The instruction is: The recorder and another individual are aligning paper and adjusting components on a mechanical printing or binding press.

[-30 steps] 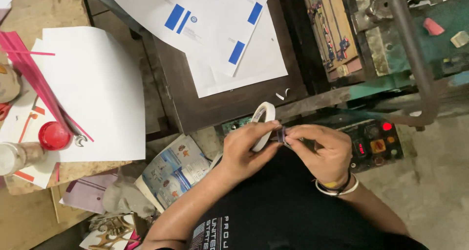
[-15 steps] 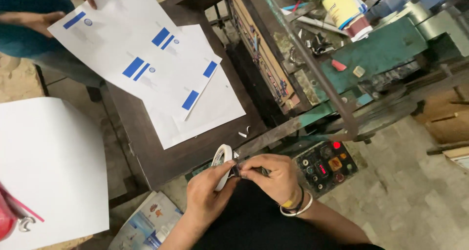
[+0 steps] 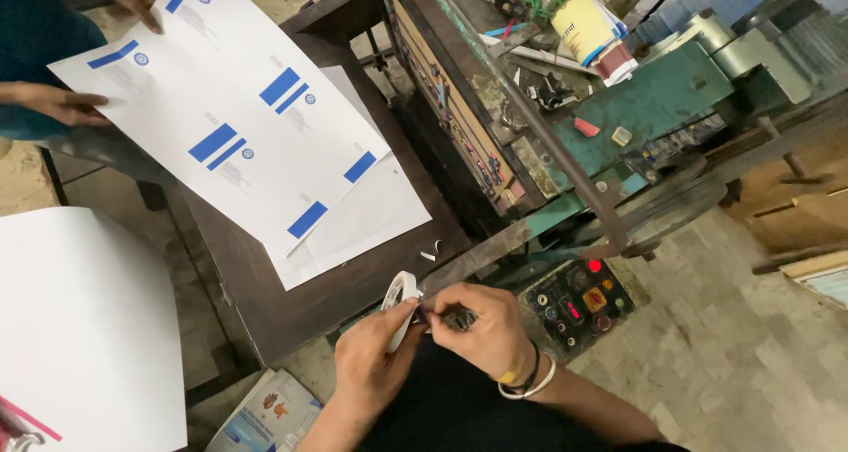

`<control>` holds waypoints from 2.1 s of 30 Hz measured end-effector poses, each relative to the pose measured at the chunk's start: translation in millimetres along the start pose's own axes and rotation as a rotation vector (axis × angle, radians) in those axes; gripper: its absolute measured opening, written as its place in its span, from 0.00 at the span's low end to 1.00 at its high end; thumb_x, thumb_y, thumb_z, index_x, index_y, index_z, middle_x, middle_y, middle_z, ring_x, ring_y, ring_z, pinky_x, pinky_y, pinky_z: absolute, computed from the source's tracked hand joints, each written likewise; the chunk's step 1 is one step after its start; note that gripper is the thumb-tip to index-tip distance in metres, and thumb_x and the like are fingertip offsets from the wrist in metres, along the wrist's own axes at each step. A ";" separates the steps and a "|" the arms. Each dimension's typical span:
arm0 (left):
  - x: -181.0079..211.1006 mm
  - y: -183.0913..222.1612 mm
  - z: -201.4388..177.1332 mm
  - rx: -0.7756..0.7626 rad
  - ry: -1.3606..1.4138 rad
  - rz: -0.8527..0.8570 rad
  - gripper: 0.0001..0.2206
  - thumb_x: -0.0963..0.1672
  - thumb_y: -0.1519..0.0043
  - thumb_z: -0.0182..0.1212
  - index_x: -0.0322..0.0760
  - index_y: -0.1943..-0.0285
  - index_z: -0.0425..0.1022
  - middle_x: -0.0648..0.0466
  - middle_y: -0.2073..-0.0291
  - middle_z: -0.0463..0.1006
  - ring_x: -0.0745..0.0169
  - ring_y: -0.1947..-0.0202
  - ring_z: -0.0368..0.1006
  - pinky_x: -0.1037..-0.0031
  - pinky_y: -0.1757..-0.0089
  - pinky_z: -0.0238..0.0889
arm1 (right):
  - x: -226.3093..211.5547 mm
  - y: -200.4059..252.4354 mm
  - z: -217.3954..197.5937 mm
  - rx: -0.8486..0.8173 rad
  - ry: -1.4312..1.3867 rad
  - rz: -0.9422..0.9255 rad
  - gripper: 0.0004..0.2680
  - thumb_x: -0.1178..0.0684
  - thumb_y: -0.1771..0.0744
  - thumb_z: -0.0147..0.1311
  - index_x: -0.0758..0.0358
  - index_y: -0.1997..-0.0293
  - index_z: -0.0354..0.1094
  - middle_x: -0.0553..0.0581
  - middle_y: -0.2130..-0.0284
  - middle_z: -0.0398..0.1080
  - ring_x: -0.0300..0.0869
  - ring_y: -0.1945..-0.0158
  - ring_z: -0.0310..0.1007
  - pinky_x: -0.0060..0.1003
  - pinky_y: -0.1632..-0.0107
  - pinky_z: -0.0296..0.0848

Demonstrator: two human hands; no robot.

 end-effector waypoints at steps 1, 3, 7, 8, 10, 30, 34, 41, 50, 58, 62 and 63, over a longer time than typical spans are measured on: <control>0.8 -1.7 0.2 0.010 -0.014 -0.004 0.20 0.38 0.47 0.75 0.37 0.46 0.76 0.50 0.70 0.81 0.52 0.71 0.80 0.67 0.68 0.70 | -0.1 0.4 -1.2 0.031 0.025 -0.012 0.05 0.62 0.40 0.66 0.64 0.66 0.73 0.54 0.71 0.79 0.38 0.68 0.81 0.31 0.65 0.77; 3.9 -4.5 -0.6 0.024 -0.038 -0.007 0.20 0.39 0.47 0.75 0.37 0.46 0.76 0.49 0.68 0.81 0.51 0.69 0.80 0.67 0.67 0.71 | 3.3 2.0 -0.2 0.039 0.037 -0.007 0.07 0.61 0.39 0.67 0.64 0.67 0.70 0.53 0.71 0.78 0.38 0.68 0.82 0.31 0.66 0.77; 1.6 -2.8 2.6 0.006 -0.065 -0.027 0.20 0.39 0.47 0.75 0.36 0.46 0.76 0.48 0.67 0.82 0.51 0.69 0.80 0.67 0.67 0.71 | -3.5 4.3 -2.8 0.105 0.096 -0.068 0.10 0.61 0.40 0.68 0.63 0.68 0.63 0.54 0.72 0.77 0.41 0.70 0.82 0.33 0.68 0.76; 1.0 -3.2 3.2 0.007 -0.066 -0.029 0.20 0.39 0.47 0.75 0.36 0.46 0.76 0.48 0.67 0.82 0.51 0.69 0.80 0.67 0.67 0.71 | -2.3 4.4 -2.0 0.102 0.095 -0.068 0.10 0.61 0.40 0.68 0.63 0.68 0.63 0.54 0.72 0.77 0.41 0.70 0.82 0.33 0.68 0.76; 2.8 -2.8 3.6 0.015 -0.069 -0.002 0.20 0.38 0.48 0.74 0.36 0.45 0.76 0.48 0.64 0.82 0.50 0.67 0.80 0.67 0.65 0.71 | -6.6 7.5 -4.1 0.157 0.126 -0.141 0.12 0.61 0.40 0.68 0.61 0.66 0.62 0.53 0.72 0.76 0.42 0.70 0.81 0.33 0.68 0.76; -0.2 13.5 -6.1 0.104 0.344 -0.107 0.24 0.37 0.38 0.69 0.33 0.34 0.66 0.43 0.50 0.82 0.56 0.52 0.82 0.71 0.54 0.77 | 66.4 14.2 -47.2 0.187 -0.296 0.174 0.15 0.71 0.35 0.53 0.61 0.54 0.46 0.56 0.65 0.69 0.34 0.67 0.64 0.27 0.59 0.66; -17.2 8.5 2.8 0.137 0.644 -0.119 0.26 0.37 0.35 0.65 0.32 0.28 0.60 0.39 0.44 0.78 0.54 0.44 0.80 0.69 0.49 0.78 | 83.8 -1.7 -56.2 0.061 -0.102 0.213 0.11 0.68 0.35 0.57 0.65 0.56 0.56 0.55 0.64 0.71 0.35 0.61 0.72 0.29 0.59 0.73; -11.4 3.5 6.8 0.121 0.547 -0.179 0.26 0.37 0.37 0.68 0.29 0.30 0.64 0.41 0.46 0.81 0.59 0.47 0.81 0.70 0.46 0.76 | 16.7 -14.2 -38.7 -0.142 0.215 0.071 0.21 0.60 0.41 0.70 0.66 0.44 0.71 0.57 0.54 0.78 0.41 0.53 0.80 0.35 0.50 0.77; -17.4 -1.5 13.1 -0.062 0.235 -0.297 0.22 0.40 0.43 0.71 0.29 0.39 0.74 0.46 0.55 0.84 0.62 0.57 0.83 0.74 0.55 0.75 | 7.3 -4.6 -8.4 -0.187 0.151 -0.144 0.17 0.58 0.40 0.67 0.66 0.46 0.73 0.58 0.53 0.77 0.48 0.50 0.79 0.39 0.49 0.78; -41.7 20.8 13.5 0.038 0.223 -0.490 0.11 0.41 0.29 0.58 0.32 0.40 0.78 0.48 0.61 0.86 0.60 0.59 0.85 0.73 0.55 0.75 | 44.4 -16.0 -29.0 -0.205 0.224 0.048 0.12 0.61 0.38 0.65 0.64 0.52 0.75 0.58 0.58 0.78 0.44 0.55 0.79 0.36 0.53 0.76; -31.4 19.0 18.4 0.051 0.150 -0.459 0.12 0.41 0.28 0.58 0.33 0.37 0.72 0.49 0.63 0.86 0.61 0.62 0.84 0.73 0.59 0.74 | 89.8 -28.2 -45.1 -0.104 0.113 0.091 0.12 0.60 0.37 0.64 0.66 0.50 0.73 0.57 0.58 0.78 0.38 0.56 0.78 0.31 0.52 0.75; -33.6 21.2 21.6 0.029 0.195 -0.522 0.17 0.40 0.31 0.58 0.32 0.34 0.63 0.50 0.65 0.85 0.64 0.66 0.82 0.74 0.64 0.71 | 104.7 -27.1 -46.8 -0.097 0.112 0.183 0.12 0.60 0.37 0.65 0.66 0.49 0.74 0.57 0.61 0.78 0.37 0.60 0.77 0.31 0.55 0.74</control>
Point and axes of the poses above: each hand's wrist, its own y-axis away from the middle knuckle, its own z-axis out of the palm, x = y × z, the point moved 8 cm from there along -y, towards the middle knuckle
